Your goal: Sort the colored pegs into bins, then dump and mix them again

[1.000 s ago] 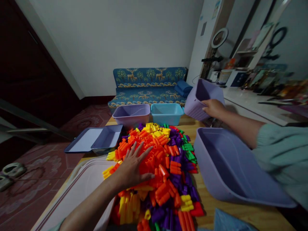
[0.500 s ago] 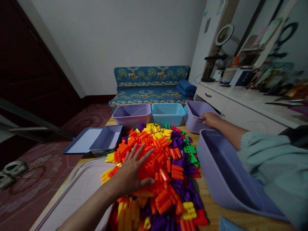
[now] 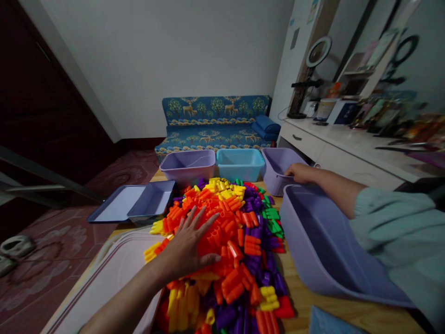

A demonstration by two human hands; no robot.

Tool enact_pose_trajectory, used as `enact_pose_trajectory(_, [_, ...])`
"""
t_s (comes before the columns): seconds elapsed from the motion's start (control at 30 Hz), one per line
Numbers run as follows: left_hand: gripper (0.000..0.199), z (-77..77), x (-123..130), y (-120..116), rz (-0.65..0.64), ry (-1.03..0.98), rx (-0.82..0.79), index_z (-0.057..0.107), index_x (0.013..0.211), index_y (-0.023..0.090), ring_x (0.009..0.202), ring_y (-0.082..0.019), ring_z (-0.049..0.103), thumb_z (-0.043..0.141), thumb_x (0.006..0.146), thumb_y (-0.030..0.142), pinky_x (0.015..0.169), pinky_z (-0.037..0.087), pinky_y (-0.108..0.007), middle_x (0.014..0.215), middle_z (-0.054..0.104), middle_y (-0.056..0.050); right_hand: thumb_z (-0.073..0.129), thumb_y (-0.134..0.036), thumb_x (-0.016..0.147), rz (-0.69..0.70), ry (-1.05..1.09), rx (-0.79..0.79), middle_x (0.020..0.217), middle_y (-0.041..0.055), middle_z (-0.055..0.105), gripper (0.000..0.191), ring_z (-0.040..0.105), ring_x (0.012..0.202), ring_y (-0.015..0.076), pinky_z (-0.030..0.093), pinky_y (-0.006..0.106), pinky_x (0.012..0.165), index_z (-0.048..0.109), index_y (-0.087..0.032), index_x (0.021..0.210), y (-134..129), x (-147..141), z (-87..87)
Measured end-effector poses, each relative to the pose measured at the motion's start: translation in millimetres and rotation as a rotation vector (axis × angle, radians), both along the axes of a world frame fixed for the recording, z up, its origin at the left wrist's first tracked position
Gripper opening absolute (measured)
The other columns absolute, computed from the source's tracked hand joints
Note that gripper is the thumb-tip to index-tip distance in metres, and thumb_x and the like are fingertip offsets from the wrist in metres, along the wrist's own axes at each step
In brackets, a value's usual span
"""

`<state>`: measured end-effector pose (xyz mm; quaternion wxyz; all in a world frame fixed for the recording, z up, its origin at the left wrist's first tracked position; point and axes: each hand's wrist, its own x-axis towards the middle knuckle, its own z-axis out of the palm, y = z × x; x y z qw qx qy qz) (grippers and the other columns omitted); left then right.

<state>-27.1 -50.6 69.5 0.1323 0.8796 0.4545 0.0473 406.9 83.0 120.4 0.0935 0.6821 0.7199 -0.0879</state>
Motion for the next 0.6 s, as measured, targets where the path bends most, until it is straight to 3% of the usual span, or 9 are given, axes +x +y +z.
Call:
enact_pose_trajectory(0.3, [0.095,2.8,1.2,-1.2,0.003,0.002,-0.007,0.025,0.154,0.029,0.147,-0.044,0.013,0.057,0.076,0.073,0.112,0.02,-0.068,0.16,0.022,-0.016,0.052,-0.001,0.067,0.024,-0.027,-0.057,0.086,0.005,0.077,0.042,0.07,0.085,0.0178,0.044,0.019,0.067,0.079,-0.017,0.095,-5.3,-9.4,3.0])
enact_pose_trajectory(0.6, [0.094,3.5,2.6,-1.3,0.004,-0.022,0.017,0.029,0.153,0.028,0.145,-0.045,0.02,0.059,0.075,0.072,0.11,0.023,-0.069,0.158,0.028,-0.017,0.052,-0.003,0.066,0.057,-0.064,-0.008,0.088,0.0036,0.077,0.04,0.069,0.088,0.0181,0.045,0.02,0.068,0.079,-0.021,0.091,-8.2,-12.5,6.3])
